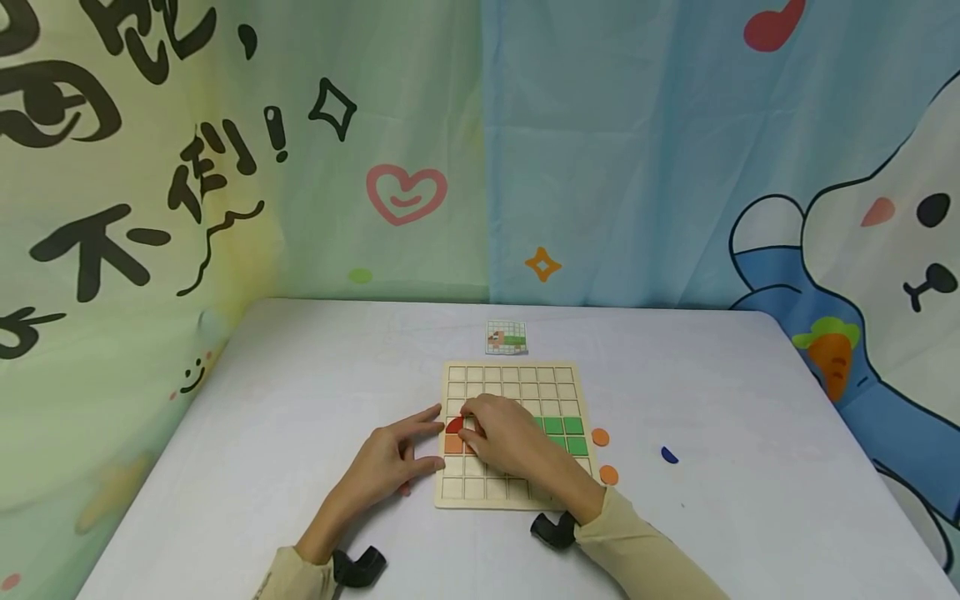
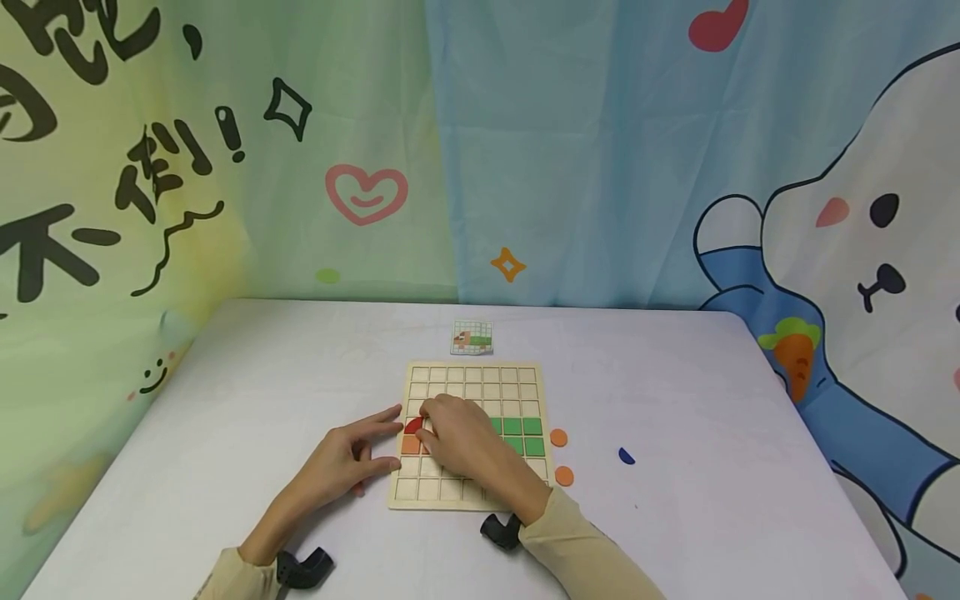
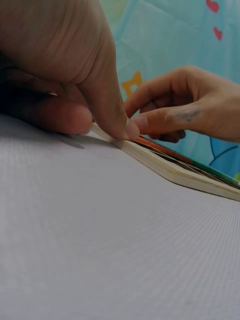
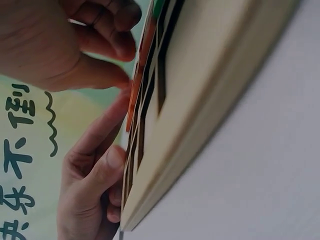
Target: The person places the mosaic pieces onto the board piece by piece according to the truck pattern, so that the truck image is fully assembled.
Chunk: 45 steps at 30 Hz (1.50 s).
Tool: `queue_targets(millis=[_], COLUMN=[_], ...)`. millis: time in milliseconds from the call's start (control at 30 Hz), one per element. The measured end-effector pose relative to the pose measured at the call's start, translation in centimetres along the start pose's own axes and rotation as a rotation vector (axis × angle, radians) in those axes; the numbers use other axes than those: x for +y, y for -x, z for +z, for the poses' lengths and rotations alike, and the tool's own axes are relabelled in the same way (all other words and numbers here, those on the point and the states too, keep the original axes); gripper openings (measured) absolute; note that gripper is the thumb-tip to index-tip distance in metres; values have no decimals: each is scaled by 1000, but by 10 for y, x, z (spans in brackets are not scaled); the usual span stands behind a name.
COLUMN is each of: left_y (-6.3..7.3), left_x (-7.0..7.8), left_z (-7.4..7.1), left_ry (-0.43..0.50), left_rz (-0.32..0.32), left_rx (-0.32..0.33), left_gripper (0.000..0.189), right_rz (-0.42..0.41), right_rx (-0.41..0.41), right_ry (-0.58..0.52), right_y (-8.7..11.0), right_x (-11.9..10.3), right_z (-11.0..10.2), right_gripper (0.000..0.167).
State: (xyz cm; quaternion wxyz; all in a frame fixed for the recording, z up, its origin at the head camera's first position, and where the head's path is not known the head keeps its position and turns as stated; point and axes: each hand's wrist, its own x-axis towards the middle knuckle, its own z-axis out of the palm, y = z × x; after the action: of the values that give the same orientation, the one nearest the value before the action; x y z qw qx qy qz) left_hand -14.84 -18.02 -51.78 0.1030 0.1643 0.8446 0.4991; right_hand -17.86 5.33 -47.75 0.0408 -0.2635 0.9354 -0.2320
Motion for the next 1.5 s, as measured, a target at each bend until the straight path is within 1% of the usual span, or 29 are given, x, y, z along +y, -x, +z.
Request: queue_targets(millis=[133, 267, 467, 567, 733, 833, 967, 1067, 1233, 1333, 1500], left_y=[1, 1, 1, 1, 1, 1, 0, 0, 0, 0, 0], left_x=[-1, -1, 0, 0, 1, 1, 1, 1, 2, 3, 4], left_z=[0, 1, 2, 2, 2, 2, 2, 2, 1, 1, 2], left_ry=[-4, -1, 1, -2, -7, -7, -15, -18, -14, -16, -7], left_rz=[-2, -10, -20, -19, -26, -29, -30, -33, -35, -37, -36], left_rx=[3, 6, 5, 7, 10, 9, 9, 11, 8, 8, 5], left_gripper=[59, 59, 60, 60, 60, 60, 60, 60, 60, 60, 60], right_rz=[8, 26, 84, 118, 171, 198, 242, 270, 316, 340, 372], right_rx=[17, 32, 32, 45, 61, 87, 121, 132, 127, 108, 35], right_ry=[2, 6, -22, -12, -9, -7, 27, 50, 81, 94, 88], right_y=[6, 16, 39, 51, 75, 93, 117, 132, 151, 159, 167], right_x=[4, 12, 31, 42, 63, 77, 97, 110, 127, 137, 148], right_z=[-7, -16, -31, -39, -53, -60, -68, -71, -77, -81, -86], right_gripper=[25, 26, 28, 29, 31, 31, 31, 30, 31, 32, 34])
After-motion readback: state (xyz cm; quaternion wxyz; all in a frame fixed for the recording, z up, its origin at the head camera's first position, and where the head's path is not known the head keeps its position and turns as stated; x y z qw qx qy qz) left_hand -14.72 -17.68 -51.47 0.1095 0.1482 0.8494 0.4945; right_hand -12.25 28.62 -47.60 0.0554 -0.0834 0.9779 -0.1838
